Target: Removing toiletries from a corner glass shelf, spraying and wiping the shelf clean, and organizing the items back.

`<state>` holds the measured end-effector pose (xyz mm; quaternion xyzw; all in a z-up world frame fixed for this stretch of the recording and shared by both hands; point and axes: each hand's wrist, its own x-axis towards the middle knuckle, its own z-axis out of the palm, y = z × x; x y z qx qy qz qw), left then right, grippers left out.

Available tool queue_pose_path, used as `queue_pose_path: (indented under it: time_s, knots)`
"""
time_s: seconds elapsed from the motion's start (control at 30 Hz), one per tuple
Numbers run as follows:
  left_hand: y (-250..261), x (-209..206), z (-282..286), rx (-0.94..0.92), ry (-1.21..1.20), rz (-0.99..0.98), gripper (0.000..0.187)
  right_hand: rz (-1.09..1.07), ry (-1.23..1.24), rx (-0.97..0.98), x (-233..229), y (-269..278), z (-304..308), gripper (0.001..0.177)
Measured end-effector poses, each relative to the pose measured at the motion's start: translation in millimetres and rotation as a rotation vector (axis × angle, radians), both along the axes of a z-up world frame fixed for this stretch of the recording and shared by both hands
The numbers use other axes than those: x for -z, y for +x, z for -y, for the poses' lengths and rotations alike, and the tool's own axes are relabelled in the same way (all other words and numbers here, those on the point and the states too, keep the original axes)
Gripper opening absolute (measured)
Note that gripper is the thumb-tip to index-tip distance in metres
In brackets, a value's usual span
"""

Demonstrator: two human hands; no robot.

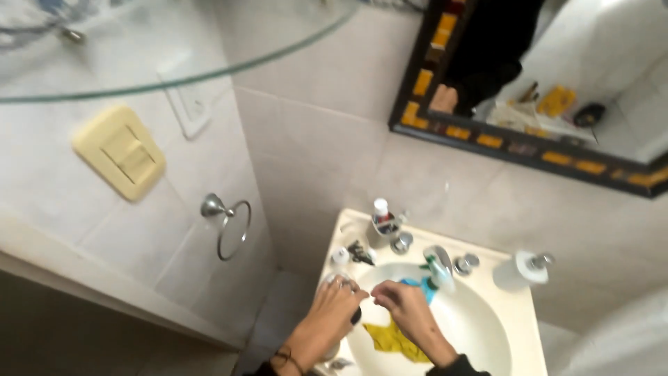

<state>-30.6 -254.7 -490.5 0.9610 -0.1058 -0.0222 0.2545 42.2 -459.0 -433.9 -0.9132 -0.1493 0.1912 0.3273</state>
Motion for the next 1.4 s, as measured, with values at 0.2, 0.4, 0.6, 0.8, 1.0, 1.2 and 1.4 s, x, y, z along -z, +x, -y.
queue_pose_path:
  time_s: [0.2, 0.4, 0.6, 0.8, 1.0, 1.2, 1.4]
  knots:
    - [11.0, 1.6, 5.7, 0.011, 0.114, -0.022, 0.053, -0.163, -0.008, -0.027, 29.5, -20.9, 9.9, 0.037]
    - [6.6, -36.2, 5.7, -0.062, -0.011, -0.052, 0.047, -0.215, 0.064, -0.020, 46.8, -30.1, 16.4, 0.061]
    - [0.8, -67.4, 1.1, -0.213, -0.181, -0.044, 0.051, -0.163, 0.149, -0.063, 44.8, -33.1, 9.0, 0.072]
    - [-5.1, -87.2, -4.3, -0.395, -0.373, -0.035, 0.060, -0.102, 0.274, -0.080, 25.3, -32.5, 3.0, 0.072]
    - [-12.5, -127.6, -16.9, -0.380, -0.650, 0.034, 0.055, -0.150, 0.436, -0.116, -20.9, -22.9, -8.6, 0.072]
    - [-22.3, -166.8, -44.2, -0.290, -0.857, 0.225, 0.059, -0.317, 0.781, -0.148, -69.6, 11.7, -33.5, 0.077]
    - [-30.8, -218.8, -78.8, -0.311, -0.815, 0.339, 0.052, -0.170, 0.876, -0.231, -180.9, 45.6, -71.6, 0.077]
